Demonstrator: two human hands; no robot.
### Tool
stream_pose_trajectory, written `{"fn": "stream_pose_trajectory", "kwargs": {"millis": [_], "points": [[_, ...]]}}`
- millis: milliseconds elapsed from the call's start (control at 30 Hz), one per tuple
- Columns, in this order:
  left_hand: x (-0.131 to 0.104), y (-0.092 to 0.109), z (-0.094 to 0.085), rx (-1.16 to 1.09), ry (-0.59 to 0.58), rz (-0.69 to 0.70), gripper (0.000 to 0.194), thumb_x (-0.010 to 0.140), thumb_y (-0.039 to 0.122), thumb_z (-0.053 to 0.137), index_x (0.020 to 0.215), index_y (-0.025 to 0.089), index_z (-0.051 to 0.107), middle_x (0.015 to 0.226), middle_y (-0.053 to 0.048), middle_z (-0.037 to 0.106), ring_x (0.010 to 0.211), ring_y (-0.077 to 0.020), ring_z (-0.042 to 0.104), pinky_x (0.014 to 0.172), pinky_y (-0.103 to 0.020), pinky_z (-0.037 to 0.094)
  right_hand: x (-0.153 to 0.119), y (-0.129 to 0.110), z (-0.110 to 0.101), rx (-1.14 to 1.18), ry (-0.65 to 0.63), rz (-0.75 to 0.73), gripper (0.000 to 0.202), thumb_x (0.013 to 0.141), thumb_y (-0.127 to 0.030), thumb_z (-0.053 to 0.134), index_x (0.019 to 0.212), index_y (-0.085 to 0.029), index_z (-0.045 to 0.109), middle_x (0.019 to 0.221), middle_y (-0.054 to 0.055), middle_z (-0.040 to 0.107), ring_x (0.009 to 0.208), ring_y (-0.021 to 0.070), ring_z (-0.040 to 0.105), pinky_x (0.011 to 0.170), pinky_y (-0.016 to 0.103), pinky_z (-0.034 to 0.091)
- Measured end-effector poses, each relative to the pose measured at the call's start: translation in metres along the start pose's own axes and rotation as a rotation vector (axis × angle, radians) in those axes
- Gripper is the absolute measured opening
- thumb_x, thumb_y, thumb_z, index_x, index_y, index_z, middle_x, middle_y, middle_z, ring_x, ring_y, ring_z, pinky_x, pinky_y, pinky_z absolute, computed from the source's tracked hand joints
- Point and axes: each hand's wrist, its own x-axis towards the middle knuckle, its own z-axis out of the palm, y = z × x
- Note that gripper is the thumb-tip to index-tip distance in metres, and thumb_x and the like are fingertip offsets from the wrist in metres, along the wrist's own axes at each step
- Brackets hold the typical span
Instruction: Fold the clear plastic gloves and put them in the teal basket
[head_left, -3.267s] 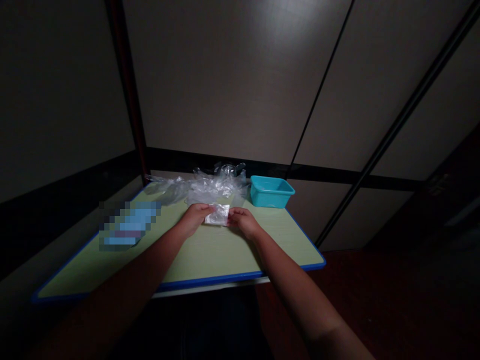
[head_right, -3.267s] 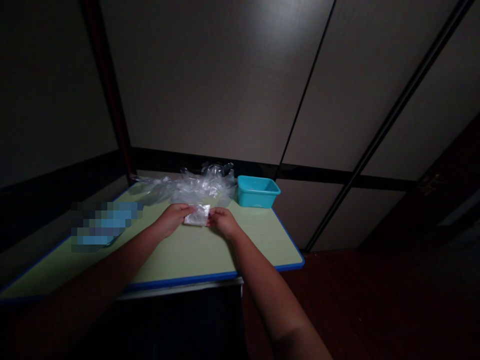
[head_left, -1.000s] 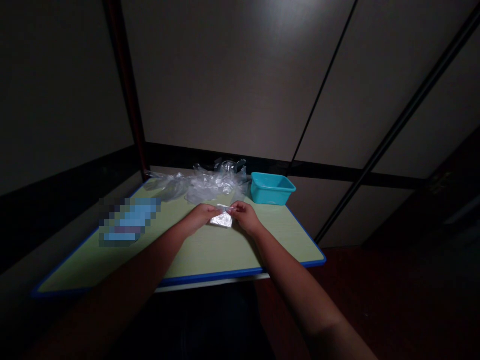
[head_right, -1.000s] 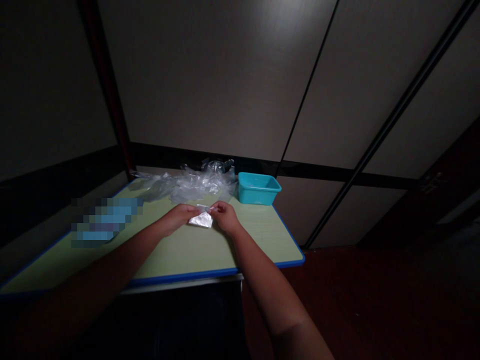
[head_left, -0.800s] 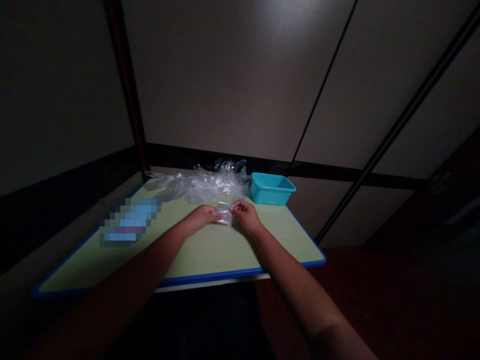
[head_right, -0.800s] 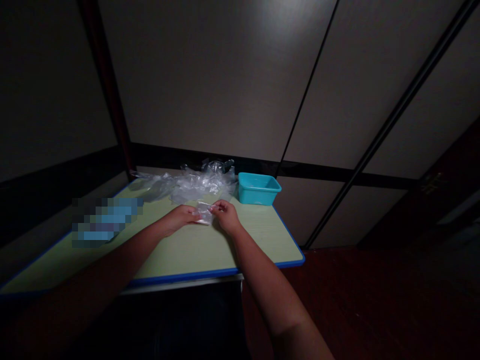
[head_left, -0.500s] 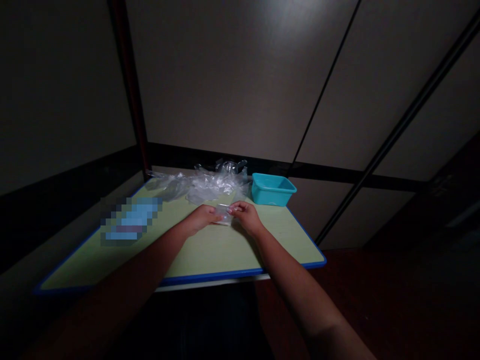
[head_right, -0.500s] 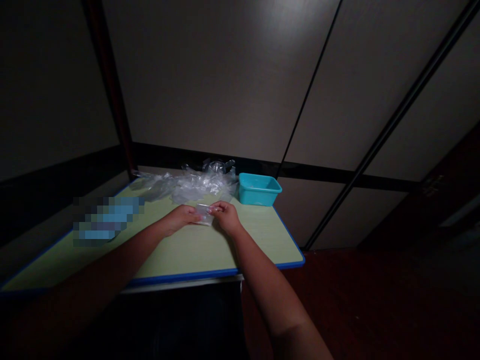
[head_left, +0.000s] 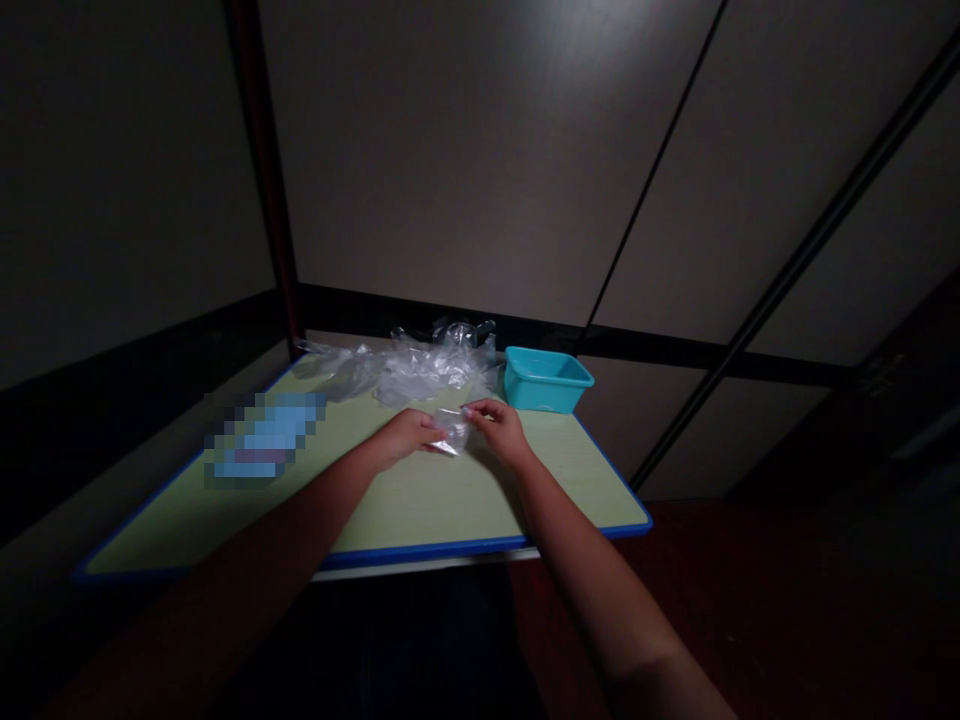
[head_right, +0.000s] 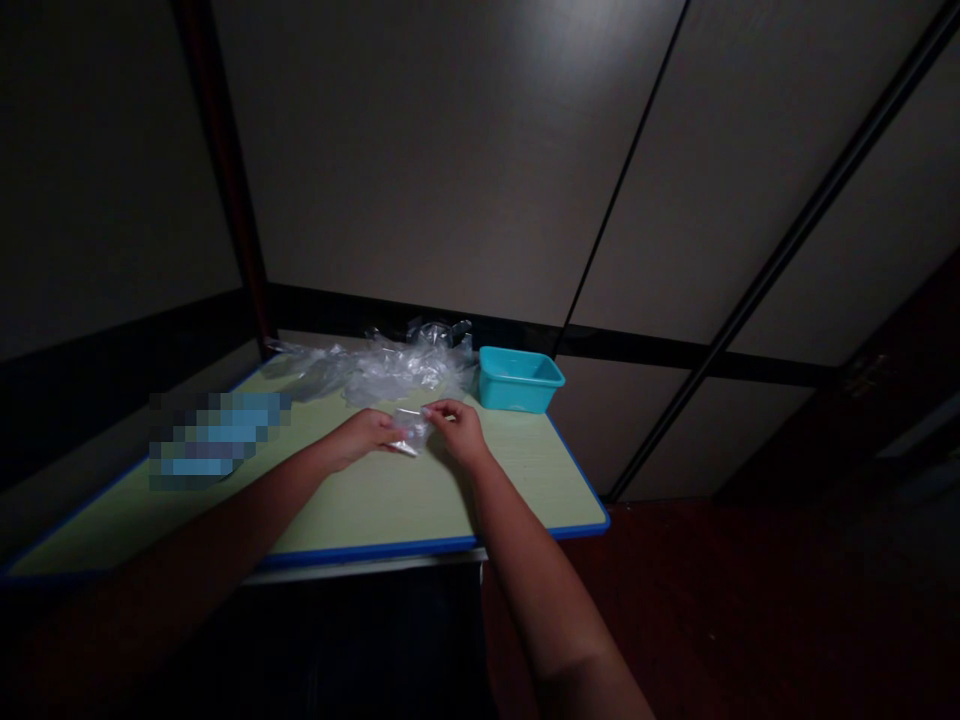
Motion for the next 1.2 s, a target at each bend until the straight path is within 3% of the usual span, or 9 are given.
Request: {"fn": "stream_pose_trajectory", "kwargs": {"millis": [367,767,1100,1200], "points": [[-0.001,0.001,0.002,0.152,-0.012,0.028,0.018,0.059,0.029,0.071,0.061,0.011,0.066,0.056,-0.001,0.063,0.058,-0.0144,0.058,0.061,-0.026,0.046,-0.003,0.001,0.003,-0.096,-0.101,-0.011,0.018,0.065,-0.030,0.067,0.074,-0.014,0.071,0.067,0.003,0.064,0.062,0.0127,0.052,0.059,0.024,0.039],[0.008,-0.010,0.002,0.140,-0.033,0.060,0.029,0.054,0.039,0.070,0.059,0.011,0.065,0.054,-0.001,0.062,0.058,-0.0166,0.059,0.060,-0.027,0.045,-0.005,0.006,0.006,-0.147,-0.139,-0.006,0.018,0.069,-0.031,0.063,0.072,-0.014,0.067,0.066,0.002,0.063,0.061,0.0122,0.053,0.058,0.023,0.039],[0.007,-0.012,0.001,0.276,-0.019,0.036,0.041,0.051,0.053,0.067,0.057,0.013,0.063,0.050,-0.001,0.060,0.058,-0.0203,0.059,0.056,-0.028,0.042,-0.010,0.007,0.013,-0.142,-0.057,0.021,0.016,0.069,-0.030,0.062,0.064,-0.015,0.063,0.061,0.000,0.061,0.057,0.0117,0.051,0.057,0.023,0.037],[0.007,-0.013,0.002,0.119,0.003,-0.007,0.049,0.052,0.058,0.066,0.069,0.011,0.066,0.059,-0.005,0.066,0.064,-0.0220,0.063,0.062,-0.030,0.046,-0.008,0.001,0.008,-0.065,-0.005,0.072,0.017,0.068,-0.031,0.063,0.062,-0.015,0.061,0.059,-0.001,0.057,0.055,0.0110,0.049,0.054,0.022,0.036]]}}
